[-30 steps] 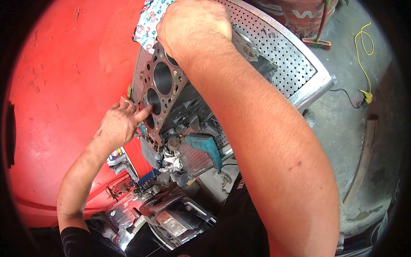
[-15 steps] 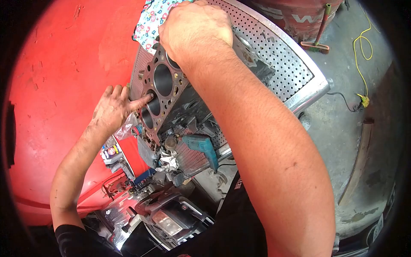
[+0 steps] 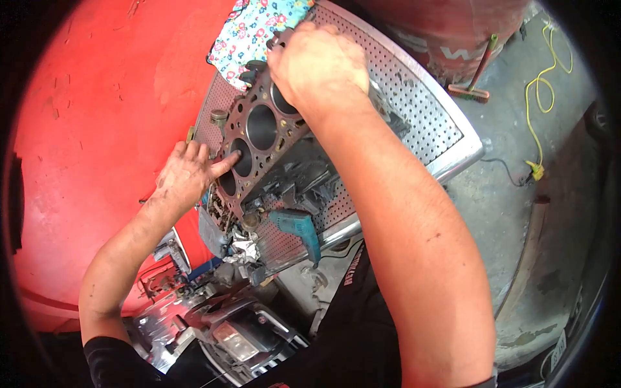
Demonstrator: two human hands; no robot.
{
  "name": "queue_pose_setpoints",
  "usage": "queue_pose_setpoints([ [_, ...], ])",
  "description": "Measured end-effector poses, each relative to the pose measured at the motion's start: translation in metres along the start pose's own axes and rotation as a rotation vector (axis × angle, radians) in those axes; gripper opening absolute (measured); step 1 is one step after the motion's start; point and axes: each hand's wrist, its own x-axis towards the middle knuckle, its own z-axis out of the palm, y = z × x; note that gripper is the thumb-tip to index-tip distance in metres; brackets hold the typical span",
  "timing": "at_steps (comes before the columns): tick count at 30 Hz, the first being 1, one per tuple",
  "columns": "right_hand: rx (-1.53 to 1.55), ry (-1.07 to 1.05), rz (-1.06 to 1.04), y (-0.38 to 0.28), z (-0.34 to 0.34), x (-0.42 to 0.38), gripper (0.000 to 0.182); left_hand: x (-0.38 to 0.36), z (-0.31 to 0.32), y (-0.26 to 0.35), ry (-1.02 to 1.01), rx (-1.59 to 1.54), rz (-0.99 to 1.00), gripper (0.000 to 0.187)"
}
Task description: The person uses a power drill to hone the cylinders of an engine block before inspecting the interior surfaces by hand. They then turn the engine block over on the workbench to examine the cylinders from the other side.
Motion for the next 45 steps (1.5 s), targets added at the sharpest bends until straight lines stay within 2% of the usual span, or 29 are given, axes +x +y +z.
queue_pose_setpoints([
  [1, -0.017, 0.02, 0.002, 0.002, 0.006, 0.001, 0.054, 0.006, -0.003, 0.0, 0.007, -0.015, -0.017, 0.062],
  [4, -0.082, -0.012, 0.03, -0.003, 0.003, 0.005, 0.061, 0.027, 0.02, -0.016, 0.299, 0.101, 0.092, 0.058],
  [9, -0.127, -0.006, 0.108, -0.015, -0.003, 0.004, 0.063, 0.013, -0.001, -0.031, 0.17, 0.108, 0.117, 0.052],
  [12, -0.154, 0.043, 0.097, -0.017, -0.002, 0.003, 0.064, -0.011, 0.005, -0.017, 0.092, -0.362, -0.042, 0.057],
  [13, -0.162, 0.067, 0.097, -0.015, 0.001, 0.004, 0.063, -0.014, 0.002, -0.016, -0.014, -0.857, -0.09, 0.064],
  [14, -0.169, 0.058, 0.11, -0.017, 0.0, 0.003, 0.064, -0.01, 0.036, 0.01, 0.283, -1.335, -0.123, 0.07],
  [15, -0.172, 0.046, 0.111, -0.018, -0.001, 0.003, 0.065, -0.014, 0.023, 0.02, -0.078, -2.116, -0.177, 0.077],
  [17, -0.173, 0.013, 0.136, -0.023, -0.004, 0.003, 0.066, 0.001, 0.039, 0.07, -0.045, -2.876, 0.088, 0.09],
  [18, -0.184, 0.013, 0.151, -0.025, -0.005, 0.004, 0.066, 0.007, 0.03, 0.085, 0.057, -3.165, 0.214, 0.097],
  [20, -0.221, -0.003, 0.166, -0.025, -0.002, 0.006, 0.066, 0.026, 0.017, 0.102, 0.333, -3.441, 0.263, 0.103],
  [22, -0.256, 0.028, 0.156, -0.025, 0.002, 0.006, 0.067, 0.053, 0.013, 0.119, 0.697, -3.684, 0.446, 0.107],
  [23, -0.269, 0.036, 0.149, -0.025, 0.003, 0.004, 0.066, 0.056, 0.008, 0.122, 0.759, -3.725, 0.416, 0.108],
  [26, -0.267, 0.048, 0.139, -0.027, 0.004, 0.005, 0.063, 0.05, -0.002, 0.126, 0.972, -3.793, 0.572, 0.111],
  [28, -0.287, 0.03, 0.126, -0.019, 0.007, 0.01, 0.063, 0.04, -0.011, 0.123, 1.04, -3.821, 0.559, 0.113],
  [30, -0.31, 0.018, 0.111, -0.02, 0.008, 0.012, 0.065, 0.038, -0.012, 0.128, 1.076, -3.772, 0.554, 0.103],
  [33, -0.305, 0.039, 0.068, -0.018, 0.009, 0.01, 0.068, 0.039, -0.016, 0.129, 1.095, -3.872, 0.448, 0.1],
  [36, -0.326, 0.063, 0.034, -0.015, 0.012, 0.011, 0.07, 0.046, -0.015, 0.134, 1.031, -4.002, 0.325, 0.101],
  [38, -0.319, 0.058, 0.032, -0.009, 0.013, 0.013, 0.073, 0.058, -0.014, 0.133, 1.101, -4.052, 0.44, 0.103],
  [39, -0.317, 0.055, 0.029, -0.005, 0.013, 0.015, 0.074, 0.065, -0.014, 0.132, 1.198, -4.038, 0.509, 0.104],
  [42, -0.311, 0.028, 0.035, -0.013, 0.01, 0.015, 0.076, 0.064, -0.026, 0.127, 1.228, -4.065, 0.474, 0.106],
  [43, -0.31, 0.013, 0.045, -0.016, 0.01, 0.013, 0.077, 0.059, -0.03, 0.125, 1.297, -4.026, 0.483, 0.113],
  [45, -0.314, 0.008, 0.054, -0.008, 0.011, 0.016, 0.08, 0.054, -0.033, 0.126, 1.27, -4.01, 0.448, 0.111],
])
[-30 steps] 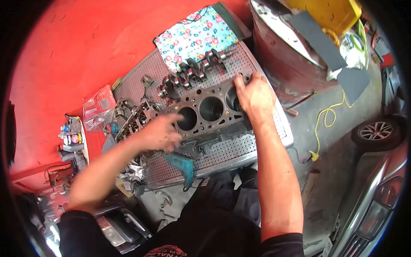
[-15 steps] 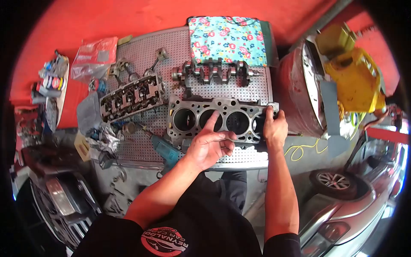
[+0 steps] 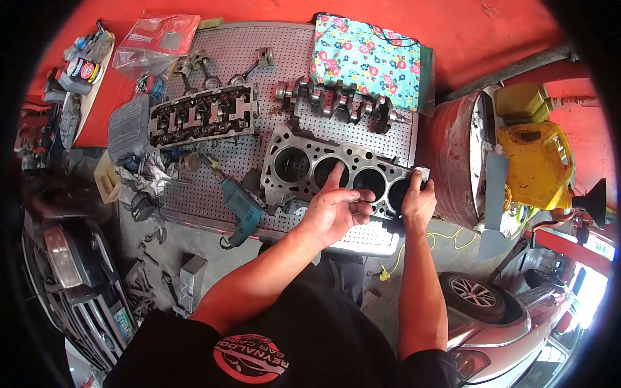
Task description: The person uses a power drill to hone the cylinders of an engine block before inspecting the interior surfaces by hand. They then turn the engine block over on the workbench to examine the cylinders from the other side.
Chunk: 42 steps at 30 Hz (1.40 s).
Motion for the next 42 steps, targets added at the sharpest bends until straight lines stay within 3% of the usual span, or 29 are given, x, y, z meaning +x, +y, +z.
queue_pose_setpoints([
  [5, -0.038, 0.025, 0.007, 0.001, 0.001, 0.002, 0.083, -0.008, 0.001, 0.001, 0.008, 0.109, -0.02, 0.107],
  [8, -0.028, 0.02, 0.009, 0.002, 0.001, 0.001, 0.084, -0.015, 0.009, 0.003, 0.15, 0.414, -0.138, 0.102],
  [12, -0.01, 0.012, 0.006, 0.003, 0.004, 0.006, 0.084, -0.019, 0.014, 0.011, 0.201, 0.616, -0.149, 0.098],
  [16, -0.006, 0.034, -0.011, 0.004, 0.004, 0.005, 0.08, -0.038, 0.009, 0.019, 0.142, 0.803, -0.173, 0.097],
  [20, -0.012, 0.051, -0.009, -0.002, 0.002, 0.0, 0.075, -0.024, -0.005, 0.015, 0.06, 0.514, -0.164, 0.102],
  [23, 0.021, 0.022, -0.017, 0.0, 0.001, 0.002, 0.075, -0.013, -0.002, 0.011, 0.079, 0.469, -0.14, 0.099],
  [34, 0.005, 0.038, -0.012, 0.001, 0.003, 0.004, 0.076, -0.038, -0.001, 0.02, 0.108, 0.836, -0.082, 0.091],
  [40, 0.015, 0.039, -0.034, 0.001, 0.002, 0.003, 0.075, -0.004, -0.002, 0.012, 0.198, 0.706, -0.186, 0.098],
  [42, 0.012, 0.035, -0.031, 0.0, 0.002, 0.003, 0.074, -0.003, 0.0, 0.009, 0.167, 0.728, -0.139, 0.099],
])
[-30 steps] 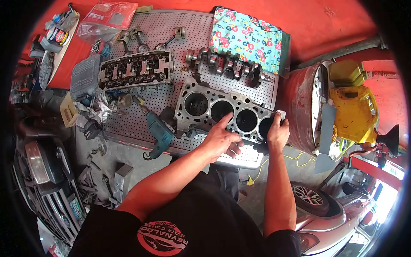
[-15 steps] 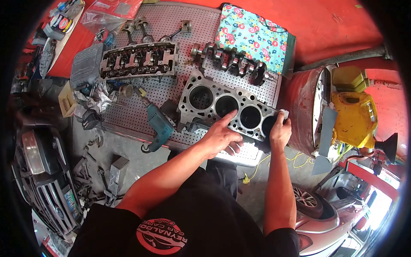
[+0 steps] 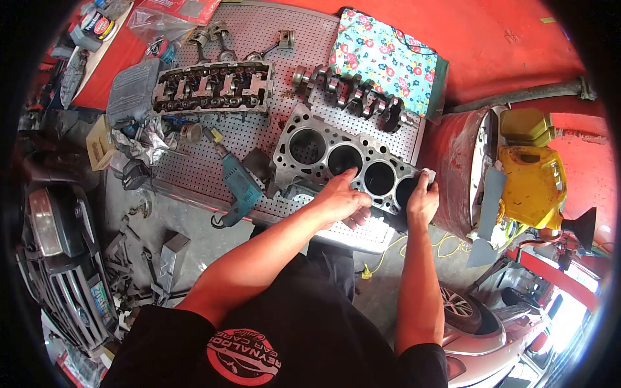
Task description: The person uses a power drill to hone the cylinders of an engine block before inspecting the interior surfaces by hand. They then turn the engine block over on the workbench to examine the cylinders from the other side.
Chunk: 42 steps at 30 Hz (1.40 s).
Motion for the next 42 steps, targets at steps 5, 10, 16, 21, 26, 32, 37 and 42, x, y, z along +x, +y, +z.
queue_pose_setpoints([
  [5, 0.012, 0.012, 0.002, 0.001, 0.002, 0.001, 0.074, -0.011, 0.004, 0.008, -0.001, 0.067, 0.055, 0.1],
  [10, 0.015, 0.004, 0.008, 0.002, 0.002, 0.001, 0.074, -0.021, 0.006, 0.015, 0.008, 0.134, 0.035, 0.096],
  [16, 0.007, 0.016, 0.021, 0.002, 0.002, 0.002, 0.074, -0.025, 0.002, 0.014, -0.012, 0.15, 0.07, 0.089],
  [21, 0.017, 0.008, 0.01, 0.0, -0.001, -0.001, 0.074, -0.023, 0.013, 0.015, 0.046, 0.106, 0.07, 0.089],
  [26, 0.036, 0.011, 0.011, -0.001, 0.0, -0.002, 0.073, -0.013, 0.013, 0.007, 0.102, 0.002, 0.07, 0.091],
  [32, 0.038, -0.031, 0.04, -0.005, -0.003, -0.003, 0.074, 0.014, 0.008, 0.015, 0.021, -0.052, -0.088, 0.099],
  [37, -0.02, 0.001, 0.026, -0.003, -0.001, -0.004, 0.077, 0.003, 0.015, 0.043, 0.029, 0.263, -0.08, 0.071],
  [42, 0.0, 0.001, 0.005, -0.004, -0.004, -0.005, 0.071, -0.02, -0.024, -0.002, 0.403, 1.052, 0.628, 0.013],
])
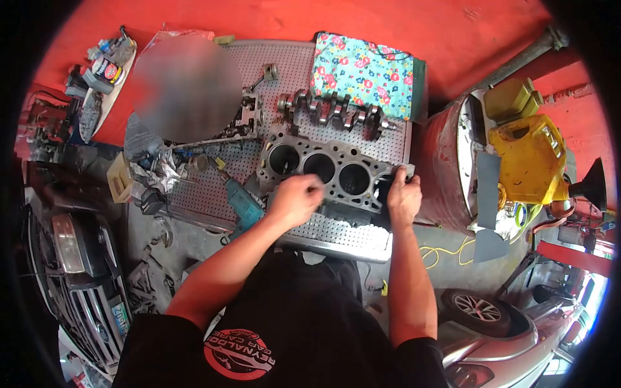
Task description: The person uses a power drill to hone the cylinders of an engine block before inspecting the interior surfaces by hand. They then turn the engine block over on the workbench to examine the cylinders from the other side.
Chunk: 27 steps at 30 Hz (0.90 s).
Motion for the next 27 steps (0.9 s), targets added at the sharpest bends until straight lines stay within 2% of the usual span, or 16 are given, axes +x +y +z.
queue_pose_setpoints([
  [1, 0.008, 0.002, -0.007, 0.002, 0.001, 0.0, 0.07, -0.016, -0.009, 0.0, -0.015, 0.03, -0.149, 0.013],
  [6, 0.136, -0.094, 0.006, 0.008, 0.0, 0.003, 0.073, -0.134, -0.001, -0.099, 0.109, 0.356, -0.177, 0.012],
  [9, 0.251, -0.172, -0.052, 0.019, 0.0, 0.003, 0.081, -0.258, 0.035, -0.196, -0.077, 0.569, -0.747, 0.033],
  [10, 0.094, -0.061, -0.178, 0.017, -0.003, -0.005, 0.083, -0.341, 0.076, -0.302, -0.245, 0.65, -0.816, 0.041],
  [11, -0.063, 0.062, -0.304, 0.016, -0.005, -0.013, 0.085, -0.362, 0.073, -0.225, -0.113, 0.531, -1.129, 0.047],
  [12, -0.08, 0.141, -0.527, 0.017, -0.009, -0.017, 0.087, -0.416, 0.098, -0.245, -0.258, 0.569, -1.152, 0.048],
  [13, -0.118, 0.104, -0.647, 0.008, -0.016, -0.021, 0.084, -0.433, 0.103, -0.194, -0.241, 0.421, -1.308, 0.039],
  [14, -0.128, -0.025, -0.733, 0.004, -0.013, -0.014, 0.081, -0.514, 0.152, -0.266, -0.634, 0.591, -0.916, 0.03],
  [15, -0.146, -0.155, -0.804, -0.002, -0.009, -0.006, 0.078, -0.522, 0.153, -0.22, -0.822, 0.582, -0.689, 0.027],
  [16, -0.306, -0.255, -0.8, -0.013, -0.01, 0.0, 0.076, -0.536, 0.172, -0.189, -0.486, 0.18, -1.167, 0.026],
  [17, -0.406, -0.31, -0.749, -0.024, -0.01, 0.005, 0.075, -0.552, 0.193, -0.161, 0.078, -0.186, -1.486, 0.026],
  [18, -0.426, -0.362, -0.735, -0.031, -0.013, 0.007, 0.074, -0.609, 0.261, -0.229, 0.31, -0.645, -1.44, 0.025],
  [19, -0.444, -0.415, -0.714, -0.034, -0.015, 0.008, 0.074, -0.598, 0.26, -0.2, 0.535, -1.102, -1.392, 0.025],
  [20, -0.416, -0.418, -0.711, -0.034, -0.016, 0.008, 0.074, -0.622, 0.276, -0.218, 0.293, -0.655, -1.412, 0.025],
  [22, -0.393, -0.418, -0.703, -0.031, -0.013, 0.01, 0.076, -0.607, 0.274, -0.222, 0.067, -0.297, -1.282, 0.025],
  [27, -0.358, -0.337, -0.703, -0.017, -0.002, 0.014, 0.072, -0.483, 0.175, -0.214, -0.024, 0.227, -0.968, 0.033],
])
